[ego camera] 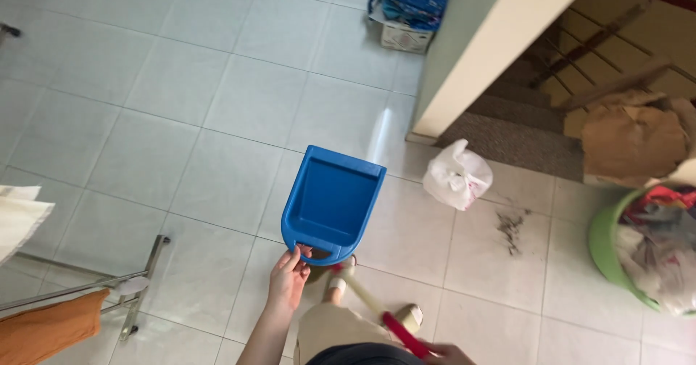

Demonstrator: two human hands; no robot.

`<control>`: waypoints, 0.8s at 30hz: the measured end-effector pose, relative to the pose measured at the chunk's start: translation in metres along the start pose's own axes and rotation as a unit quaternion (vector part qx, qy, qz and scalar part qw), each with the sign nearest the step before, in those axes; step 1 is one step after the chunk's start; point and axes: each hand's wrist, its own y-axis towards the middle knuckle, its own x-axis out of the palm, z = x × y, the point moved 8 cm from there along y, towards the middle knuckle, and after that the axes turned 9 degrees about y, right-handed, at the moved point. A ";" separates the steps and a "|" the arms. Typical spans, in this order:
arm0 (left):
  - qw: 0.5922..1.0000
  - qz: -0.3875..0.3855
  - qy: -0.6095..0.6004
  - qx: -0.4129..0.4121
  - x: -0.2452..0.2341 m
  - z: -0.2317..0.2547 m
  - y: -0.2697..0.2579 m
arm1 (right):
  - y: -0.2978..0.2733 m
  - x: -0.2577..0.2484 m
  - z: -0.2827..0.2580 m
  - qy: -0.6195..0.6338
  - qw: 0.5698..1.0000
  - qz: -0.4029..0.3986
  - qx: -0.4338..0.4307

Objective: The recorder sweeps the tiled floor with a broom and collects dust in a dustpan, moving some small ceramic jars during the process.

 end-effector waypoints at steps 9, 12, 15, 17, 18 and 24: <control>0.994 0.095 -0.004 0.046 -0.122 0.052 0.007 | 0.099 0.209 -0.242 -0.023 0.993 -0.116 -0.023; 0.989 0.135 -0.028 0.054 -0.154 0.059 -0.001 | 0.119 0.174 -0.223 0.023 0.995 -0.089 -0.023; 0.984 0.151 -0.060 0.068 -0.163 0.071 0.006 | 0.137 0.084 -0.171 0.115 0.993 -0.018 0.005; 0.983 0.159 -0.066 0.061 -0.170 0.068 0.003 | 0.140 0.010 -0.102 0.157 0.985 0.049 0.054; 0.985 0.138 -0.068 0.078 -0.168 0.070 0.006 | 0.138 -0.027 -0.058 0.234 0.966 0.064 0.090; 0.994 0.050 -0.062 0.068 -0.112 0.054 0.007 | -0.003 -0.137 0.079 0.383 0.894 0.177 0.150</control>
